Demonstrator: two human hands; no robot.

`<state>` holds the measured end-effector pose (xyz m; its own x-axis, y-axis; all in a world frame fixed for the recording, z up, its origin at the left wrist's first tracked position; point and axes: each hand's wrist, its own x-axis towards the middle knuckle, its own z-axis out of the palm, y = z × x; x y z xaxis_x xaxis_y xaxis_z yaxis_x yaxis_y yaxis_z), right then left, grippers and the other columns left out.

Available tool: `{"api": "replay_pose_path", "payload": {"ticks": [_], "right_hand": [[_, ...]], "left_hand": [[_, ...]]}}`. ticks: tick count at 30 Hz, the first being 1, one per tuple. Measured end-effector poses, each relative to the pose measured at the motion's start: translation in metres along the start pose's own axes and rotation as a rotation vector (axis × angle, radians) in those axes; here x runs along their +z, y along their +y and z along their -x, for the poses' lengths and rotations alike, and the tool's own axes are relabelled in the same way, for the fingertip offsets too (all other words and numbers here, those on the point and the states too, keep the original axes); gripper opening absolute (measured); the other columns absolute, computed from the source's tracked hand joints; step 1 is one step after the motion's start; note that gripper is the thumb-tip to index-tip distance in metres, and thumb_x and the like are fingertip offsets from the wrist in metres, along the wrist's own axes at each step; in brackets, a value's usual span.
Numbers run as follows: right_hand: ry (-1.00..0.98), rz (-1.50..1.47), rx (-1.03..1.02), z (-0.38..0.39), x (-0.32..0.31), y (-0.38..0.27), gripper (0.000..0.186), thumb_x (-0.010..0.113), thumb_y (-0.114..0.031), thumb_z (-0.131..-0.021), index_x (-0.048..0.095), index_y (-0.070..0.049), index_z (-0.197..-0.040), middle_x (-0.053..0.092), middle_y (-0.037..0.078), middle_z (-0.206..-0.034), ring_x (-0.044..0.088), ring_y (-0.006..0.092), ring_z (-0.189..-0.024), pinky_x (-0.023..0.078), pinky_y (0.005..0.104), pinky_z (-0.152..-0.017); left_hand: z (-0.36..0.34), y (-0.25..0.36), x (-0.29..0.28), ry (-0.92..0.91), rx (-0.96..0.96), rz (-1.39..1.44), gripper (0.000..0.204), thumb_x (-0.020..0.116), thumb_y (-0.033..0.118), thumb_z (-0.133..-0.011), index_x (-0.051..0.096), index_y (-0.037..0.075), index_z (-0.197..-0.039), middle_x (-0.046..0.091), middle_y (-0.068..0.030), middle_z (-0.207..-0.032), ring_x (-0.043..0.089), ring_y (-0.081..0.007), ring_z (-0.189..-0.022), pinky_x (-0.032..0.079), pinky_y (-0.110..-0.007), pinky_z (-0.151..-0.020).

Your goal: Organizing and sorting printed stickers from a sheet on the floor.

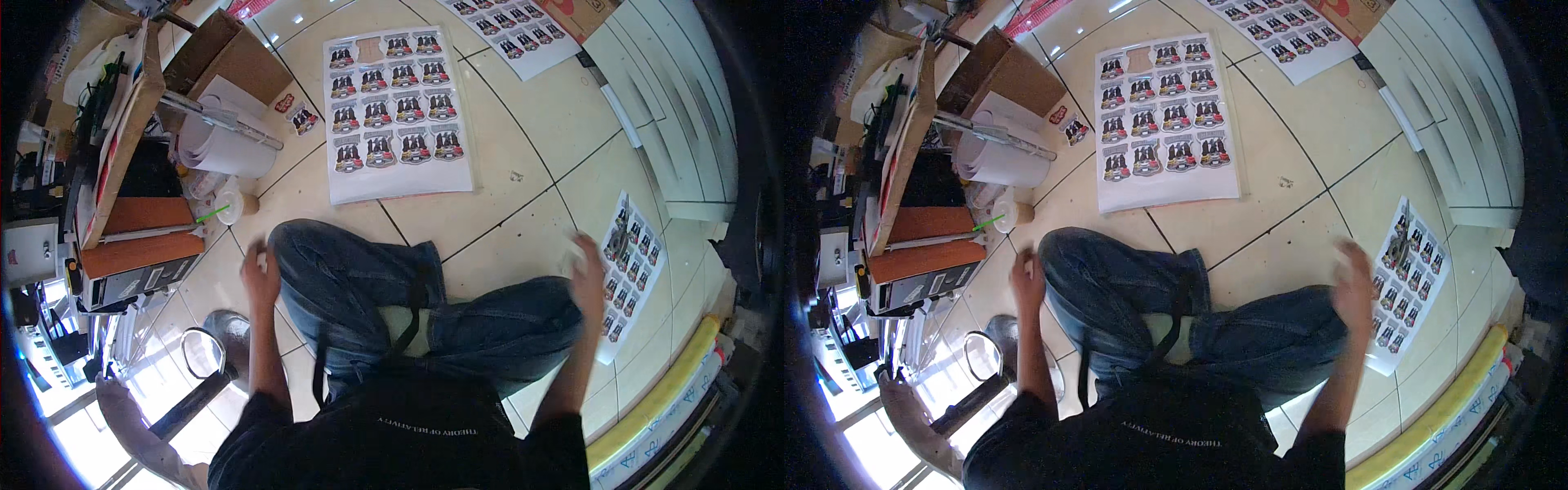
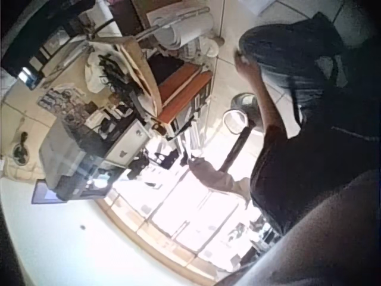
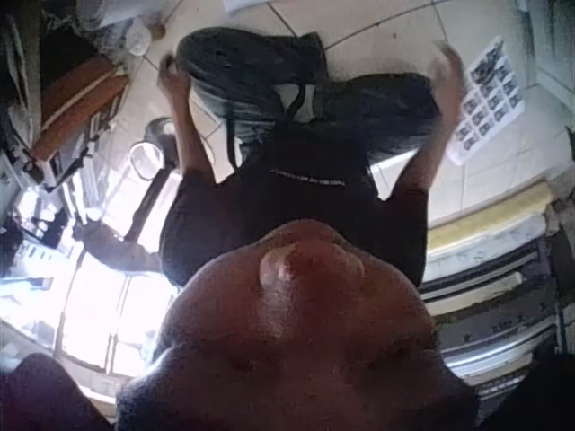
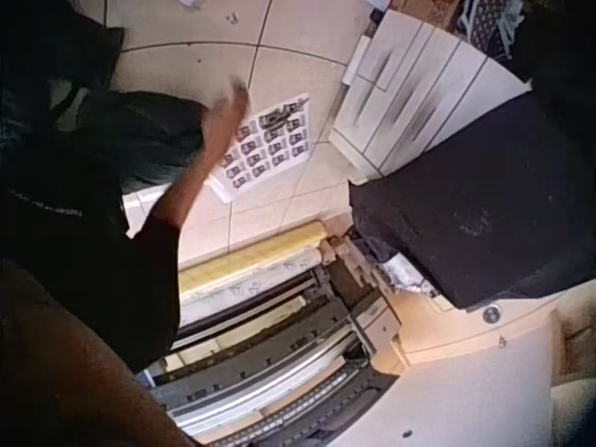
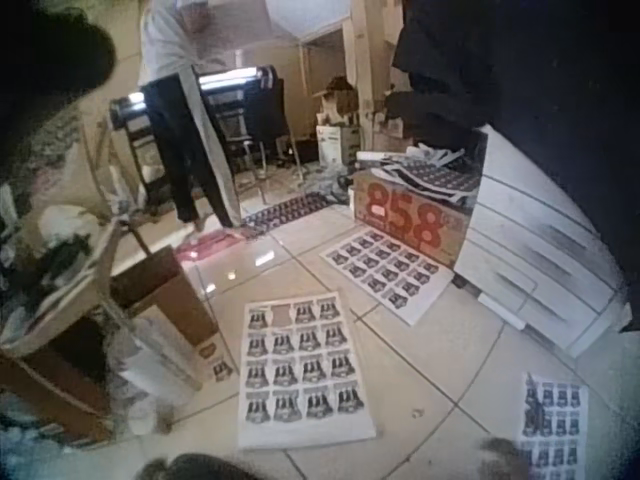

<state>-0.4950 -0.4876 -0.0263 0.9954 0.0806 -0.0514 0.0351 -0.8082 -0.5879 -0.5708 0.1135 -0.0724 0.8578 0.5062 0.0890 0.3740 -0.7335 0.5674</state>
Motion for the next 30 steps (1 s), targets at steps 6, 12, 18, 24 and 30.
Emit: {"api": "replay_pose_path", "payload": {"ticks": [6,12,18,24,30], "right_hand": [[-0.341,0.444,-0.189,-0.116,0.211,-0.091,0.073,0.053,-0.04,-0.088,0.022,-0.005,-0.145,0.007,0.016,-0.154,0.01,0.0361,-0.141,0.017,0.0586,-0.109],[-0.341,0.53,-0.012,-0.077,0.239,-0.098,0.078,0.041,-0.049,-0.091,0.011,-0.004,-0.147,0.003,0.023,-0.152,0.005,0.0389,-0.141,0.01,0.0602,-0.109],[-0.54,0.592,-0.051,0.003,0.212,-0.08,0.079,0.058,-0.032,-0.083,0.019,-0.006,-0.146,0.011,0.023,-0.151,0.019,0.0389,-0.138,0.026,0.0567,-0.105],[-0.547,0.467,0.001,0.006,0.172,-0.083,0.063,0.072,-0.017,-0.07,0.045,-0.006,-0.126,0.043,0.02,-0.13,0.045,0.034,-0.119,0.042,0.0482,-0.093],[-0.552,0.563,-0.025,-0.017,0.176,-0.071,0.049,0.079,-0.02,-0.064,0.056,-0.005,-0.104,0.058,0.012,-0.1,0.059,0.0301,-0.096,0.05,0.042,-0.08]], "left_hand": [[-0.129,0.064,0.168,-0.425,-0.154,-0.181,0.076,0.057,0.05,-0.083,0.041,-0.009,-0.128,0.046,-0.0348,-0.124,0.048,-0.042,-0.116,0.039,-0.045,-0.098],[-0.115,0.076,0.194,-0.369,0.11,-0.201,0.071,0.065,0.046,-0.078,0.048,-0.01,-0.119,0.05,-0.0296,-0.114,0.05,-0.0434,-0.105,0.04,-0.046,-0.094],[-0.065,0.09,0.163,-0.694,0.083,-0.257,0.074,0.076,0.04,-0.068,0.045,-0.005,-0.119,0.049,-0.0263,-0.113,0.056,-0.0424,-0.1,0.048,-0.044,-0.087],[-0.04,0.122,0.145,-0.737,0.034,-0.561,0.089,0.076,0.035,-0.07,0.027,0.003,-0.137,0.043,-0.0226,-0.128,0.049,-0.0384,-0.116,0.043,-0.054,-0.092],[-0.002,0.164,0.178,-0.618,0.812,-0.081,0.056,0.065,0.015,-0.076,0.047,0.001,-0.126,0.044,-0.0242,-0.129,0.041,-0.039,-0.122,0.032,-0.045,-0.105]]}}
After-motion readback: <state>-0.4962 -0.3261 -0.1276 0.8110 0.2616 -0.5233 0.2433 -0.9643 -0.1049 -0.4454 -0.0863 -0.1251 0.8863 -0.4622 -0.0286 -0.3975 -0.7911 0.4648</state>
